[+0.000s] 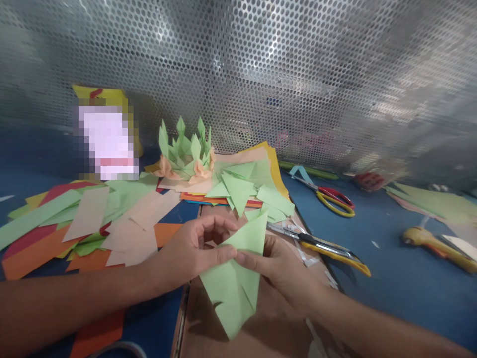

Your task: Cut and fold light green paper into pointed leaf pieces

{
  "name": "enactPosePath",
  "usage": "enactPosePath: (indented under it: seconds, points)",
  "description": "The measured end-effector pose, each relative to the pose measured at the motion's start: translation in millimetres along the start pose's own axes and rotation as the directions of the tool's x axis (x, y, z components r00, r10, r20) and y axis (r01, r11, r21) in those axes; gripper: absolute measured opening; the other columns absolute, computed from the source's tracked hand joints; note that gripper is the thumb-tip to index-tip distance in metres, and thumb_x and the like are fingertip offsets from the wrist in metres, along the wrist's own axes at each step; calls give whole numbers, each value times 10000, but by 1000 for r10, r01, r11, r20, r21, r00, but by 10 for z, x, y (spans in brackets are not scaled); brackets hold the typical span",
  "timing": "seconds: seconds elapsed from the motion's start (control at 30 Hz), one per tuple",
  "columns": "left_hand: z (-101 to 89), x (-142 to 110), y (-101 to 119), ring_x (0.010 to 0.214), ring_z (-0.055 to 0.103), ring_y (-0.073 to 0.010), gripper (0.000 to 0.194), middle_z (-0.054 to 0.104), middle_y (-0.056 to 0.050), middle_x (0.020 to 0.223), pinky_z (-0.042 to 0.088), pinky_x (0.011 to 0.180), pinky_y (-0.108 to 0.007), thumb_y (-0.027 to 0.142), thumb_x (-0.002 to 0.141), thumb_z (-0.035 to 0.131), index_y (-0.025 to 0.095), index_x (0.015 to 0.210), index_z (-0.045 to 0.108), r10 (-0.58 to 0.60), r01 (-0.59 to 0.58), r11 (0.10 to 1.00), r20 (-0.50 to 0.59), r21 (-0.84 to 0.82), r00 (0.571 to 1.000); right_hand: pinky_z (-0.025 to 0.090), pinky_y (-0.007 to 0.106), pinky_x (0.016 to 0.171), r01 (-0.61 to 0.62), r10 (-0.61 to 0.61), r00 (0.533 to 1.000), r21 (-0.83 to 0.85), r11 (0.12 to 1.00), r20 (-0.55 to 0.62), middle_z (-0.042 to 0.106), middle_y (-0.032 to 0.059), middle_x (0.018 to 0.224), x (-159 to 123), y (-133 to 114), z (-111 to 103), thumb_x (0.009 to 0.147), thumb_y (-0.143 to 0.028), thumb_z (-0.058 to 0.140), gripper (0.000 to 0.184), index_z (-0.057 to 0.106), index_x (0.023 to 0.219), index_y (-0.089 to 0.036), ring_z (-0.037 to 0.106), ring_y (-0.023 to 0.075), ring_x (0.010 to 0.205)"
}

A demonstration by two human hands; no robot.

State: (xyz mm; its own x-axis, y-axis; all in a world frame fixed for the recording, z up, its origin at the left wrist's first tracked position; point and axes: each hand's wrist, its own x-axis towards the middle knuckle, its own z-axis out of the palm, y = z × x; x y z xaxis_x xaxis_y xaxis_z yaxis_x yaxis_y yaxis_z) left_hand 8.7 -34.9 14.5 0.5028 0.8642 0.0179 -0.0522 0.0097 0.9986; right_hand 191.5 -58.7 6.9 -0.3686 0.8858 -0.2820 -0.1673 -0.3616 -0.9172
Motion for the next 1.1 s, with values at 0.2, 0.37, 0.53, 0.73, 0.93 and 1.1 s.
enactPosePath:
  seconds: [0.2,0.37,0.53,0.73,0.93,1.1]
  points:
    - [7,-5,45,732,504,-127,226,540,-6,836,415,631,-225,282,754,665,170,922,564,-71,71,997,7,-8,997,466,356,792,5,-5,1000,-15,1000,-16,693,43,891,-8,-19,16,667,-344,781,283,674,863,-170,629,189,819]
    - [7,-10,28,652,458,-103,190,489,24,745,383,573,-204,281,780,642,173,904,547,-26,26,1000,-21,10,999,467,350,804,14,-14,1000,-23,1000,2,704,40,884,-20,-44,22,656,-334,790,292,685,875,-173,635,191,816]
    - [-4,-8,-15,628,415,-82,184,444,46,736,370,571,-193,255,799,621,184,859,462,11,-11,1000,-26,4,1000,477,325,795,41,-31,995,103,994,-99,710,54,846,-4,-61,27,717,-378,740,262,695,860,-164,642,192,816]
    - [-17,2,13,585,367,-64,227,386,72,673,323,540,-181,217,770,619,181,767,395,-4,5,998,-8,61,1000,483,311,733,55,-25,987,190,980,-157,692,30,752,26,-60,28,671,-381,773,266,679,803,-171,628,171,703]
    - [-51,33,-35,571,365,-67,216,381,67,670,317,525,-193,217,750,603,178,720,393,-27,24,990,23,139,999,452,278,660,114,-127,987,-128,985,-100,635,8,740,159,-43,-164,683,-389,759,310,619,849,-168,575,140,676]
    - [-80,27,-31,556,375,-69,176,381,71,642,320,513,-192,158,744,565,180,694,398,-2,-14,947,48,321,999,402,237,557,147,-184,976,-268,952,-118,575,-34,654,238,-69,-275,746,-411,692,469,500,1110,-184,522,107,575]
